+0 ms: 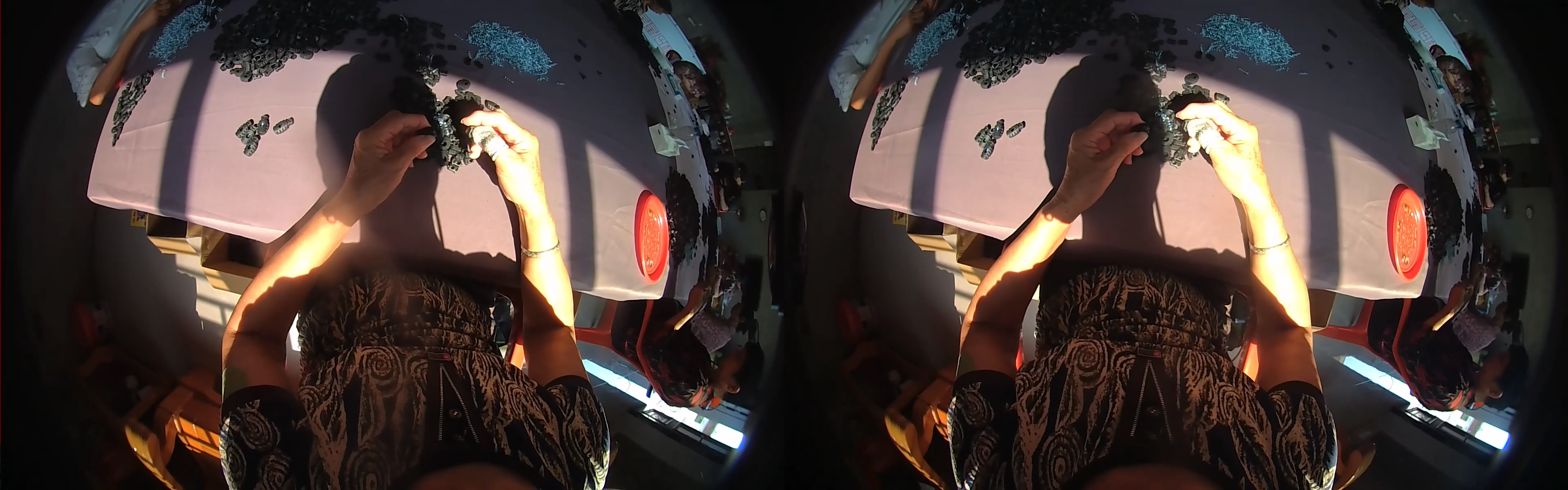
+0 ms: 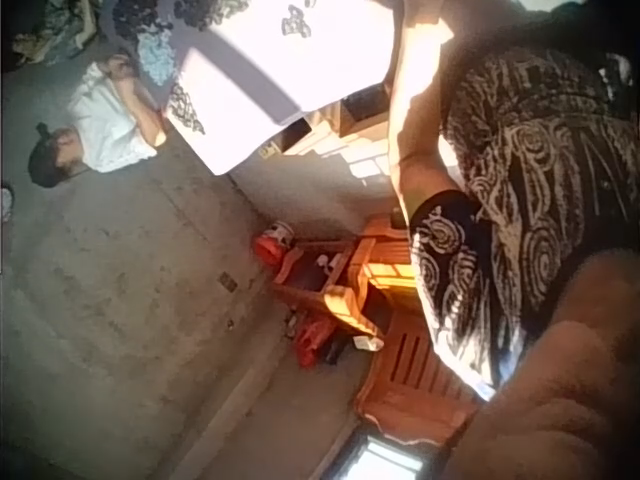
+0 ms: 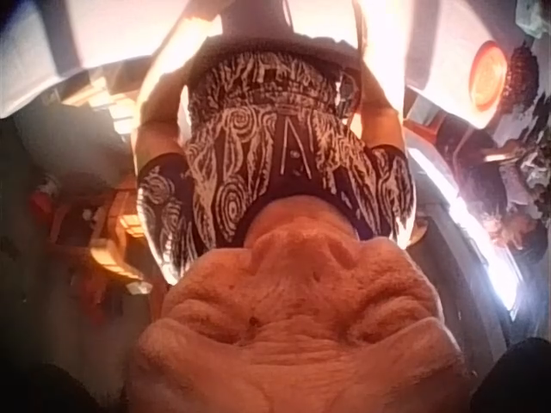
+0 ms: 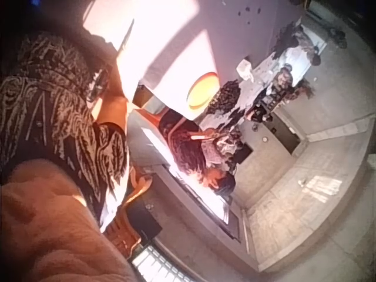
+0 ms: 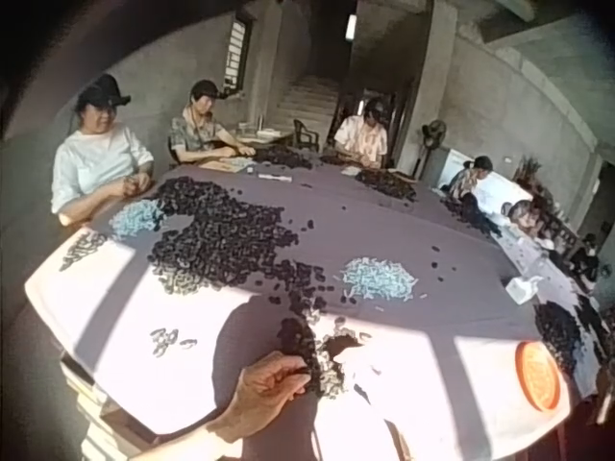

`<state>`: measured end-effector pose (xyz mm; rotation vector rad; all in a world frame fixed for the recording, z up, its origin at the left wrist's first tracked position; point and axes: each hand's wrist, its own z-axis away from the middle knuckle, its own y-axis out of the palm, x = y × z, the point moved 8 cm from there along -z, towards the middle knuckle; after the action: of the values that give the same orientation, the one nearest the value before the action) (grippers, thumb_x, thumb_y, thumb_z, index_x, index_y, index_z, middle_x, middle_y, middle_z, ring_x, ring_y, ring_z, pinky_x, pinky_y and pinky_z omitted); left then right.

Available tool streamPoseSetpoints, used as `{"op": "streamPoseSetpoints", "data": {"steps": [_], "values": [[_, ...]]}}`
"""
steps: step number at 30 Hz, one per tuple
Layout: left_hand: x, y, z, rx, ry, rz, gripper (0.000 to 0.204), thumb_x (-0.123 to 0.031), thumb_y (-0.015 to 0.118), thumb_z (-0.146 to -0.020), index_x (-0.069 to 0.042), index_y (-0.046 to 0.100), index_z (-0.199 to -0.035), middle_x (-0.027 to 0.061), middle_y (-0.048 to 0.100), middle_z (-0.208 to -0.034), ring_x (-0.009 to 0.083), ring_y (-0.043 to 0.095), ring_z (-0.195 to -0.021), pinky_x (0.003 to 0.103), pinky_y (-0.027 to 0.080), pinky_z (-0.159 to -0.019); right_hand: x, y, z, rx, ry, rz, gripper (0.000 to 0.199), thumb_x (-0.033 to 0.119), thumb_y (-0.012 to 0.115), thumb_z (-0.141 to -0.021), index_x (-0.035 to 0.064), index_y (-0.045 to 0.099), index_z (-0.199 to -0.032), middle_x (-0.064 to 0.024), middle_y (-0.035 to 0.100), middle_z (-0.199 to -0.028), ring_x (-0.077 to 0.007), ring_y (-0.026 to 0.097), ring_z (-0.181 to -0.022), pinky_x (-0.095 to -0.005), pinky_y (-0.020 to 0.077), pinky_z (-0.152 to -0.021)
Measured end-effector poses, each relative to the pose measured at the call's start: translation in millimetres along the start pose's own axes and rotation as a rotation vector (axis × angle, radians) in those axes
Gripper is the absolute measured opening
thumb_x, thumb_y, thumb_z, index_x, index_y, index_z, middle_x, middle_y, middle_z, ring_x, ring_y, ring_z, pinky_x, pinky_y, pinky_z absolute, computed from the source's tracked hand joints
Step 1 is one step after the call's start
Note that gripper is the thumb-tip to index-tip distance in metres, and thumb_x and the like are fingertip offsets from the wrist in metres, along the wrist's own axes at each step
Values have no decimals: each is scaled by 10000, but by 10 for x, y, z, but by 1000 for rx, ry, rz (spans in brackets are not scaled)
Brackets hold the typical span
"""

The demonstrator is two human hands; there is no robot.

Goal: The person assembles small craft items by hand by attaching small components to larger bead-like objects.

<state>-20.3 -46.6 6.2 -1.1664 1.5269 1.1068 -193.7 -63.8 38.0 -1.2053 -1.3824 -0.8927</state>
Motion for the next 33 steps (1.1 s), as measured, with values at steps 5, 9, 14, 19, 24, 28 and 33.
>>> {"op": "streamPoseSetpoints", "data": {"steps": [5,9,14,19,24,28,33], "values": [[-8,55,-8,22,-21,-12,179,-53,638,-886,-16,625,-1060,7,617,-790,49,558,-679,187,453,-590,-51,178,13,26,62,-210,181,-26,521,-895,19,641,-1023,-10,603,-821,-62,548,-705,-209,464,-647],[-7,60,5,30,-16,17,186,-49,628,-889,-8,616,-1070,16,622,-811,49,539,-668,192,455,-596,-83,282,1,72,40,-278,177,-28,529,-891,17,635,-1026,-10,615,-830,-67,554,-706,-214,470,-653],[30,91,2,58,-14,51,183,-36,618,-890,-2,610,-1069,21,628,-829,50,541,-681,193,455,-600,-91,305,5,13,71,-291,146,-14,546,-892,12,639,-1001,8,607,-782,-63,544,-689,-202,451,-628],[52,92,-11,46,-10,52,142,-53,638,-872,-3,617,-1003,41,640,-795,66,596,-685,215,491,-576,-53,284,19,8,11,-138,125,7,556,-900,24,642,-989,38,579,-754,-33,501,-676,-189,420,-613],[62,109,-9,63,-34,44,160,-54,633,-873,9,622,-1020,48,643,-810,79,609,-698,227,502,-595,-3,279,13,-8,-19,-15,99,19,565,-904,37,636,-971,55,563,-744,-16,469,-671,-185,403,-605],[39,110,-9,57,-20,15,149,-48,632,-869,17,634,-1003,45,630,-813,89,610,-689,230,505,-600,36,299,16,24,-54,85,68,15,561,-901,45,615,-928,72,518,-721,-12,441,-660,-182,384,-586],[-2,109,-6,57,43,-46,104,-26,638,-853,24,653,-943,45,587,-796,103,614,-667,229,503,-595,63,300,-9,72,-86,148,59,2,551,-888,52,583,-886,82,438,-682,-20,393,-636,-191,353,-555]]}}
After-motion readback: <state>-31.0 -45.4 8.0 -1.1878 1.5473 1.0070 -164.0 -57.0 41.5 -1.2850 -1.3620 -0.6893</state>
